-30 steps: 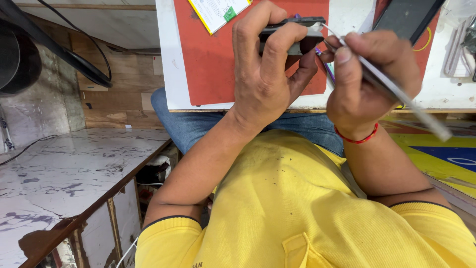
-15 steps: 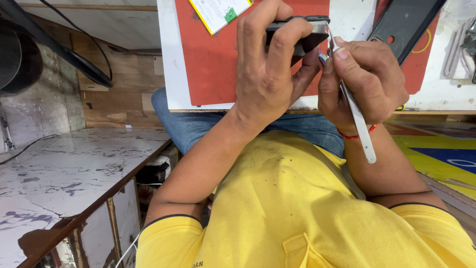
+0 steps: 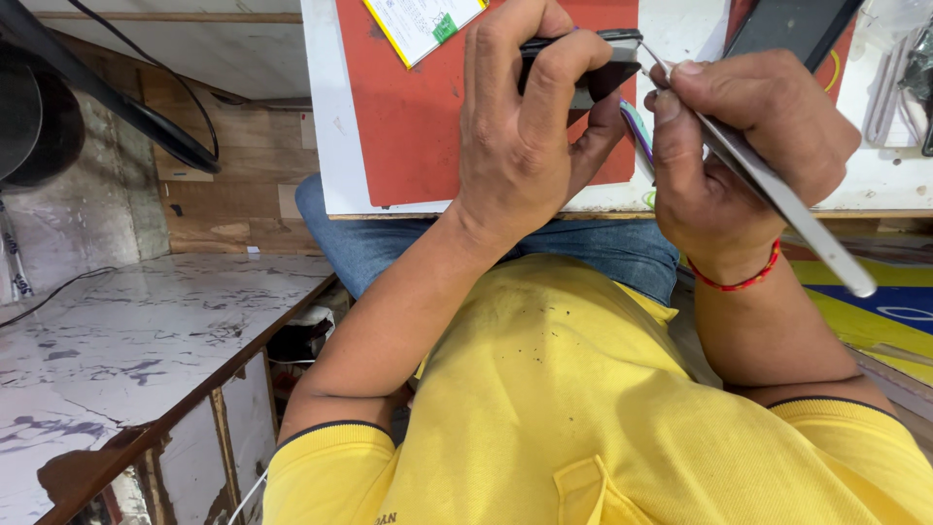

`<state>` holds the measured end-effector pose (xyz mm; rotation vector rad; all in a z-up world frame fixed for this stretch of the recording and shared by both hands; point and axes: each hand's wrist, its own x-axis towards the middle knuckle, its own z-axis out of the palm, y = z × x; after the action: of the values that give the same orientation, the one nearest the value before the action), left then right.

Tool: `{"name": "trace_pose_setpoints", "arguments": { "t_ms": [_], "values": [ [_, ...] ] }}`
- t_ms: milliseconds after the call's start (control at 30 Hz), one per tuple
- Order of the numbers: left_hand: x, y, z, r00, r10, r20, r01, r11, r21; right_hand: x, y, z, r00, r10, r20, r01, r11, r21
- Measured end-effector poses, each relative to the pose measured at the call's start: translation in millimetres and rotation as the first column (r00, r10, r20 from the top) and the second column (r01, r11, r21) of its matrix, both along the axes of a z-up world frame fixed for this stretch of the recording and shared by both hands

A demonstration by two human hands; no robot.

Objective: The person disassembles a smartphone, removes the battery, and cleans the motherboard with a toothbrush. They then handle the phone casing and use tweezers to adjust internal components.

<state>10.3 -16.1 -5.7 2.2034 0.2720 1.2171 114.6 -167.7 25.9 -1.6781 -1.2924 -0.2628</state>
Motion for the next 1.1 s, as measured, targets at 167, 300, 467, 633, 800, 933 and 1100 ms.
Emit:
{"name": "trace_pose_setpoints", "arguments": {
  "t_ms": [167,300,467,633,800,933,1100],
  "values": [
    [-2.1,1.7,-1.7,1.000,-0.022,0.010,0.022,1.000,0.021,6.8,-9.2,-1.1,0.939,0.166,-0.302,-0.153,0.986,0.065],
    [-2.6,1.0,-3.0,0.999,-0.047,0.002,0.047,0.999,-0.006,13.9,-10.9,-1.6,0.878,0.221,-0.426,-0.194,0.975,0.106],
    [-1.7,2.9,-4.2,0.998,-0.061,0.023,0.060,0.998,0.026,19.3,-6.4,6.2,0.781,0.233,-0.579,-0.197,0.972,0.126],
    [-2.6,4.0,-3.3,0.996,-0.092,0.014,0.092,0.995,0.030,25.3,-2.5,17.6,0.636,0.234,-0.735,-0.220,0.968,0.118],
    [-8.4,7.9,0.7,0.991,-0.129,-0.021,0.130,0.989,0.068,38.0,3.0,24.2,0.361,0.215,-0.907,-0.198,0.969,0.150],
    [-14.7,12.5,1.7,0.987,-0.148,-0.062,0.153,0.985,0.084,37.7,9.9,36.7,0.306,0.209,-0.929,-0.243,0.960,0.136],
    [-13.6,15.1,-1.3,0.989,-0.148,-0.028,0.151,0.982,0.114,19.1,9.1,54.4,0.794,0.176,-0.581,-0.300,0.946,-0.124]
  ]
}}
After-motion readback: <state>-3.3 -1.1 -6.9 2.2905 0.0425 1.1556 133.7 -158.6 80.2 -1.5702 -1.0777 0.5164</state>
